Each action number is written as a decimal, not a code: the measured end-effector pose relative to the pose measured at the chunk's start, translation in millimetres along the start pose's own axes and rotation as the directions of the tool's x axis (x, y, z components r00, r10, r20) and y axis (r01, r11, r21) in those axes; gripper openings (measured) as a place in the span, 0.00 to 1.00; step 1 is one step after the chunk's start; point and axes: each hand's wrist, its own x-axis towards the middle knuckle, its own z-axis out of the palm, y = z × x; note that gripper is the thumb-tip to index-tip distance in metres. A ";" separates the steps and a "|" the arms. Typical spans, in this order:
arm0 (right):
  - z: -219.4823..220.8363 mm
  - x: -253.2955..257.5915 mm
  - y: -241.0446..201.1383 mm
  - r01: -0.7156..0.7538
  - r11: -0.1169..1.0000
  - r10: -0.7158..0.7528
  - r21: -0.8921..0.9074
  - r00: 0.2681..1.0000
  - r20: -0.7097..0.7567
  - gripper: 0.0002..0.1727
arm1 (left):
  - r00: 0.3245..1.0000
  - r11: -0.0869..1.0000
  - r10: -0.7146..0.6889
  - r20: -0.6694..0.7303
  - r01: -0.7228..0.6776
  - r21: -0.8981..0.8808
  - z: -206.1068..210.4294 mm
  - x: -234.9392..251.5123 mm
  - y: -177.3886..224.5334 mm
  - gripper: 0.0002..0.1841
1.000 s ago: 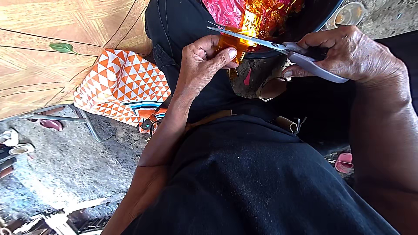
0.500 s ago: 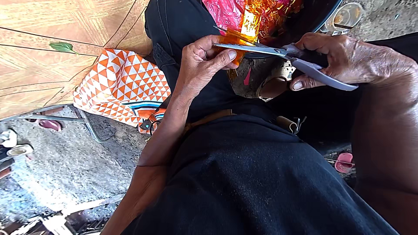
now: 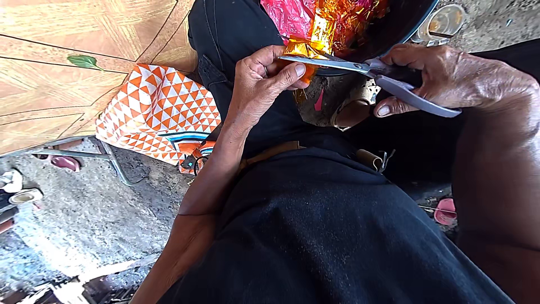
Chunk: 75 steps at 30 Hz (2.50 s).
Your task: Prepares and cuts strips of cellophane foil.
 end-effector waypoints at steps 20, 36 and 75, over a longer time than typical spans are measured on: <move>5.9 8.8 -1.1 0.086 0.996 -0.086 -0.003 0.996 -0.035 0.38 | 1.000 1.000 -0.011 0.002 0.010 0.029 5.0 3.0 -0.5 0.10; 6.3 9.5 8.3 0.155 0.986 -0.161 -0.059 0.980 -0.121 0.31 | 1.000 0.999 0.011 0.001 -0.011 0.048 3.7 3.6 -1.6 0.07; -2.5 3.8 2.0 0.025 1.000 -0.025 -0.010 1.000 0.011 0.39 | 1.000 1.000 -0.025 0.013 0.025 -0.015 -2.2 3.0 -6.7 0.08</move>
